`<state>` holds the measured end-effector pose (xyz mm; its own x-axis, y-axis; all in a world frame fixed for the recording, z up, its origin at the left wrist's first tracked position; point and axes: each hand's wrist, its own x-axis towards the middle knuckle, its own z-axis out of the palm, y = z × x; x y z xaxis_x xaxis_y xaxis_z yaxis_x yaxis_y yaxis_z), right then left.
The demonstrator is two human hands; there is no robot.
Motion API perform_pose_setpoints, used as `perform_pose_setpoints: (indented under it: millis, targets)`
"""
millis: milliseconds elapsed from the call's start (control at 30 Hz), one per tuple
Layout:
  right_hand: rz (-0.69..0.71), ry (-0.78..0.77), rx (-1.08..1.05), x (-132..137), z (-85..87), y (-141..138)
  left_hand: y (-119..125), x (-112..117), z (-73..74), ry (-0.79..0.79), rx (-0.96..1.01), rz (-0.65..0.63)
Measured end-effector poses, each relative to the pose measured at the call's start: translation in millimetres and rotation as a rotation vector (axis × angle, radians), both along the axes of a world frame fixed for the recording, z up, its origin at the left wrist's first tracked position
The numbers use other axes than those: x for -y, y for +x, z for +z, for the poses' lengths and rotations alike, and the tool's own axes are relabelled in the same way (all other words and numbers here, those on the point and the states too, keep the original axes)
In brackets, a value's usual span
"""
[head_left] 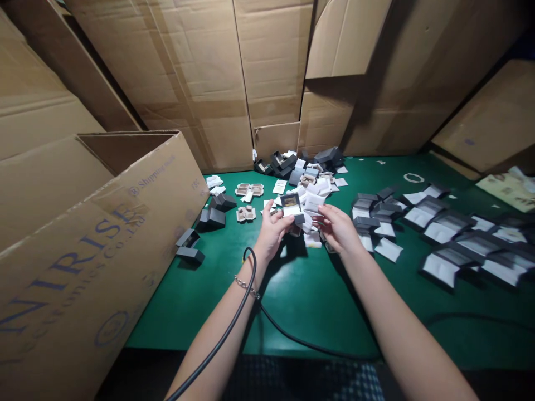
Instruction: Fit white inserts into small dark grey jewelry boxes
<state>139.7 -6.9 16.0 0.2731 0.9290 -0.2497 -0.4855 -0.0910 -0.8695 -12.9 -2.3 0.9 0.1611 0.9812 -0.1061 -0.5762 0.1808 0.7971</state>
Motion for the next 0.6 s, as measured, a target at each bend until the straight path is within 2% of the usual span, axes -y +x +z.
perform_pose_setpoints:
  millis: [200,467,600]
  targets:
    - [0.014,0.029,0.062,6.0,2.5,-1.3,3.6,-0.6,-7.2,0.034,-0.172,-0.038]
    - [-0.004,0.134,0.540,3.3,-8.2,3.0,6.1,-1.9,-14.9,0.120,-0.238,-0.057]
    - [0.029,0.158,0.649,1.1,-19.0,4.8,6.4,-1.0,-15.6,0.148,-0.281,-0.079]
